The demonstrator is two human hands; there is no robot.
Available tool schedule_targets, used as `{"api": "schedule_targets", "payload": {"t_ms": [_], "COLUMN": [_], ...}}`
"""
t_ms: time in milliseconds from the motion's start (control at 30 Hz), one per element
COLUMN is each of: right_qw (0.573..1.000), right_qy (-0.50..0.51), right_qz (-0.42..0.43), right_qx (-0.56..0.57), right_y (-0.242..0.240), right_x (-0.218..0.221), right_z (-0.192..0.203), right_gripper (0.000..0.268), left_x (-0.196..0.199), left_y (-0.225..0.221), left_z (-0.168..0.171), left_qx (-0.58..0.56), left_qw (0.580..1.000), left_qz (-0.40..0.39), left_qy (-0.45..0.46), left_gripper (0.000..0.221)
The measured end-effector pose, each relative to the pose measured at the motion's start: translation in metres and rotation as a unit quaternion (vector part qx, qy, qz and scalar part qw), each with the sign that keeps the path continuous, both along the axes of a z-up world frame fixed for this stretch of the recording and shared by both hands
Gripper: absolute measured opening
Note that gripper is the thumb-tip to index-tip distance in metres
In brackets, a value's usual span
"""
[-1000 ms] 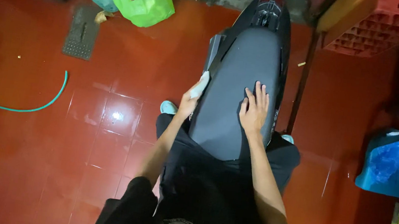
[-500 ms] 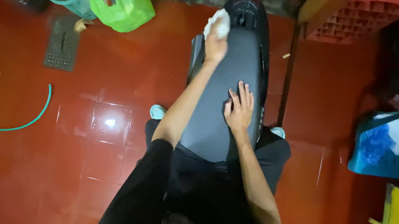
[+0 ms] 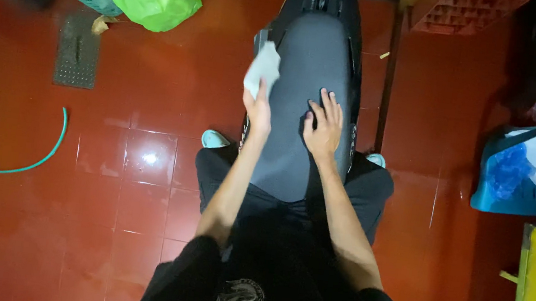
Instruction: The person wipes the seat of a motorcycle with a white cloth. They repeatedly rub the surface of the seat, folding the cloth occasionally, and continue wiping different areas of the seat.
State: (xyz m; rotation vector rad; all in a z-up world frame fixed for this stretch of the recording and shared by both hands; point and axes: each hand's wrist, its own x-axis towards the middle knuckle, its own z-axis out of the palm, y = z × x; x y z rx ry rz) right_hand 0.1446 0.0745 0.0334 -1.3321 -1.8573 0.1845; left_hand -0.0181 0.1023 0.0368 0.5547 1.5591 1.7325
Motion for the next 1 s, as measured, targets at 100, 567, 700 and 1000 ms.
{"api": "schedule_targets", "payload": {"t_ms": [100,567,700,1000], "right_qw": [0.992,0.565,0.675,0.944], "right_qy": [0.102,0.742,0.695,0.309], "right_qz": [-0.001,-0.03,-0.119,0.073], "right_qx": [-0.067,-0.36,-0.217,-0.09], "right_y": [-0.005,-0.022,0.029,0.194], "right_x": [-0.003,0.003,0.042,0.08], "right_z": [0.008,0.007,0.001,0.052], "right_gripper": [0.028,0.057,0.071,0.054], "left_x": [0.017,-0.004,-0.007,0.019], "left_y": [-0.049,-0.01,0.045,0.087], "left_z": [-0.002,0.053,0.029,-0.021], "left_qx": [-0.02,-0.061,-0.158,-0.2], "left_qw": [0.999,0.892,0.824,0.763], "left_qz": [-0.019,-0.293,-0.263,-0.164], "left_qy": [-0.044,0.337,0.476,0.593], "left_gripper": [0.043,0.045,0.06,0.079]}}
